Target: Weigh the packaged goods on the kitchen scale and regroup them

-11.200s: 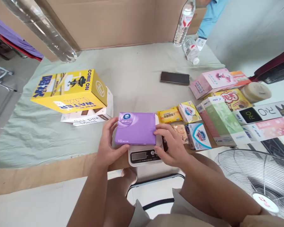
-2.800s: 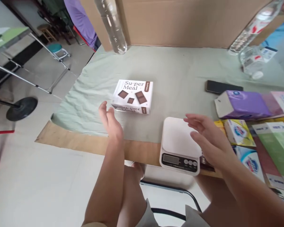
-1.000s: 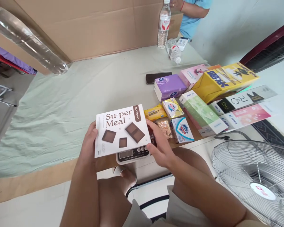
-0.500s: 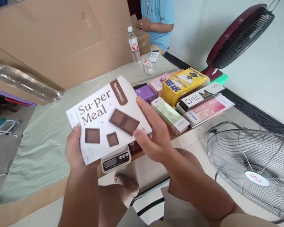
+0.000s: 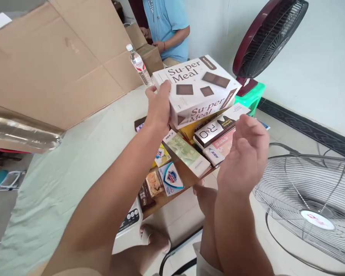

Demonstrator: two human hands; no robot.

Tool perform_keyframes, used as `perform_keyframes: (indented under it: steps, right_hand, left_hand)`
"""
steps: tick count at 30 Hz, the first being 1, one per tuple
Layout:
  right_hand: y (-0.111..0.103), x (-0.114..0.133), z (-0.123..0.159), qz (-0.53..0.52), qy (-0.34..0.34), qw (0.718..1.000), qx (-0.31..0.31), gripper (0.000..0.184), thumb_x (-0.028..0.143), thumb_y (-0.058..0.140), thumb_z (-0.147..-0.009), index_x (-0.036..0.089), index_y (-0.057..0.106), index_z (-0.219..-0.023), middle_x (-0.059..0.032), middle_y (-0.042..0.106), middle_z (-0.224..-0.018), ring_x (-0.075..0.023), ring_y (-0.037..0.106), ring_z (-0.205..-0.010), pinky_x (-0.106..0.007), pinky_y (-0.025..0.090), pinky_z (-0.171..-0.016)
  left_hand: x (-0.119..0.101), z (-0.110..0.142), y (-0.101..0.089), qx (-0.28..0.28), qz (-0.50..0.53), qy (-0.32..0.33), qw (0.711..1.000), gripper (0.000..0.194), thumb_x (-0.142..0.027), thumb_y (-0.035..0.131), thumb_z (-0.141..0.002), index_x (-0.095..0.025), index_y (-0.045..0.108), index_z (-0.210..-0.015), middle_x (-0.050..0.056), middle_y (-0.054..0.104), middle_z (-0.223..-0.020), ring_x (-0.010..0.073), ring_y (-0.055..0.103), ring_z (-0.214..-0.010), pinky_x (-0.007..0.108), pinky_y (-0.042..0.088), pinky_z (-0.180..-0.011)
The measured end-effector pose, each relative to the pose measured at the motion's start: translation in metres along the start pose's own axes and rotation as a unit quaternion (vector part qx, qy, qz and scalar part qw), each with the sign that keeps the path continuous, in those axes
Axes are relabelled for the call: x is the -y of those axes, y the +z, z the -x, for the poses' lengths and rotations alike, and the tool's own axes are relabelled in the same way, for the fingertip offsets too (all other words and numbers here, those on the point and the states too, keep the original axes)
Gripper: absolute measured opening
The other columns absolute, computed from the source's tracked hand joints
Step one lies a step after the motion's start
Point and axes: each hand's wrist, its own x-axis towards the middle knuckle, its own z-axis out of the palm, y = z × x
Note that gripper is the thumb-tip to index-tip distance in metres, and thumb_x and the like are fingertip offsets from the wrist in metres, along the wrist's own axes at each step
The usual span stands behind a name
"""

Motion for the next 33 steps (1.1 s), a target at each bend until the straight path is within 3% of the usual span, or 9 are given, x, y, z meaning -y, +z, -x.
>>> perform_keyframes:
  steps: [5, 11, 16, 17, 19, 21, 23, 28, 33]
  right_hand:
    - [-0.015, -0.002, -0.004, 0.018, 0.005, 1.0, 0.0, 0.051, 0.031, 0.034, -0.099, 0.031, 0.046, -0.149, -0.0155, 0.054, -0.153, -0.033, 0.05, -0.155, -0.067, 0.045, -0.125]
    - [-0.017, 0.011, -0.003, -0.066, 0.064, 0.996, -0.023, 0.045, 0.031, 0.041, -0.092, 0.031, 0.053, -0.135, -0.014, 0.055, -0.153, -0.0328, 0.047, -0.158, -0.066, 0.034, -0.131]
    - [-0.023, 0.029, 0.0, -0.132, 0.097, 0.984, -0.065, 0.026, 0.023, 0.052, -0.085, 0.027, 0.059, -0.11, -0.0117, 0.067, -0.128, -0.0292, 0.065, -0.138, -0.056, 0.044, -0.125]
    - [-0.028, 0.034, 0.001, -0.112, 0.096, 0.988, -0.039, 0.022, 0.023, 0.054, -0.087, 0.028, 0.06, -0.108, -0.0098, 0.07, -0.117, -0.0286, 0.069, -0.128, -0.054, 0.05, -0.119]
    - [-0.041, 0.042, 0.003, -0.006, 0.093, 0.988, 0.121, 0.02, 0.028, 0.053, -0.096, 0.029, 0.062, -0.113, -0.0062, 0.072, -0.101, -0.0275, 0.074, -0.111, -0.05, 0.058, -0.105]
    - [-0.053, 0.049, 0.005, 0.111, 0.068, 0.934, 0.333, 0.029, 0.036, 0.054, -0.101, 0.03, 0.062, -0.128, -0.006, 0.076, -0.106, -0.0278, 0.075, -0.109, -0.049, 0.061, -0.098]
    - [-0.061, 0.051, 0.008, 0.167, 0.031, 0.864, 0.475, 0.042, 0.041, 0.056, -0.101, 0.03, 0.059, -0.141, -0.009, 0.078, -0.124, -0.0304, 0.074, -0.118, -0.05, 0.062, -0.099]
    - [-0.055, 0.046, 0.014, 0.222, -0.003, 0.801, 0.556, 0.049, 0.046, 0.038, -0.105, 0.023, 0.055, -0.144, -0.0168, 0.076, -0.135, -0.0329, 0.078, -0.113, -0.05, 0.062, -0.092]
    - [-0.042, 0.035, 0.017, 0.272, 0.051, 0.809, 0.518, 0.05, 0.056, 0.04, -0.104, 0.023, 0.06, -0.136, -0.0131, 0.081, -0.109, -0.034, 0.078, -0.104, -0.049, 0.058, -0.087]
  left_hand:
    - [0.005, -0.006, 0.007, -0.013, -0.033, -0.036, 0.999, 0.047, -0.053, 0.069, -0.096, -0.03, 0.041, -0.127, 0.003, 0.071, -0.106, 0.0263, 0.078, -0.103, 0.037, 0.064, -0.086]
    - [0.003, -0.005, 0.005, -0.037, -0.136, -0.085, 0.986, 0.036, -0.053, 0.06, -0.104, -0.023, 0.049, -0.121, 0.009, 0.065, -0.114, 0.0285, 0.071, -0.115, 0.044, 0.056, -0.1]
    - [0.009, 0.013, -0.026, -0.106, -0.145, -0.018, 0.983, 0.029, -0.049, 0.052, -0.105, -0.021, 0.062, -0.106, 0.007, 0.063, -0.114, 0.0238, 0.065, -0.107, 0.039, 0.053, -0.099]
    - [0.017, 0.022, -0.038, -0.115, -0.143, 0.001, 0.983, 0.026, -0.046, 0.053, -0.103, -0.022, 0.063, -0.104, 0.006, 0.063, -0.114, 0.0218, 0.064, -0.103, 0.036, 0.052, -0.096]
    - [0.038, 0.043, -0.063, -0.11, -0.153, 0.019, 0.982, 0.018, -0.041, 0.059, -0.097, -0.024, 0.064, -0.099, 0.003, 0.063, -0.108, 0.0192, 0.062, -0.098, 0.032, 0.051, -0.092]
    - [0.063, 0.063, -0.083, -0.107, -0.165, -0.022, 0.98, 0.021, -0.043, 0.058, -0.095, -0.024, 0.065, -0.099, 0.004, 0.065, -0.105, 0.0199, 0.063, -0.097, 0.032, 0.052, -0.092]
    - [0.082, 0.073, -0.093, -0.101, -0.175, -0.049, 0.978, 0.025, -0.045, 0.057, -0.094, -0.024, 0.067, -0.102, 0.006, 0.068, -0.108, 0.0223, 0.066, -0.1, 0.034, 0.054, -0.091]
    - [0.084, 0.063, -0.088, -0.079, -0.227, -0.069, 0.968, 0.023, -0.043, 0.063, -0.089, -0.028, 0.07, -0.106, 0.006, 0.072, -0.125, 0.0302, 0.065, -0.123, 0.043, 0.051, -0.105]
    - [0.071, 0.05, -0.082, -0.04, -0.285, -0.049, 0.956, 0.014, -0.038, 0.069, -0.086, -0.028, 0.075, -0.094, 0.006, 0.077, -0.118, 0.0343, 0.063, -0.124, 0.05, 0.045, -0.113]
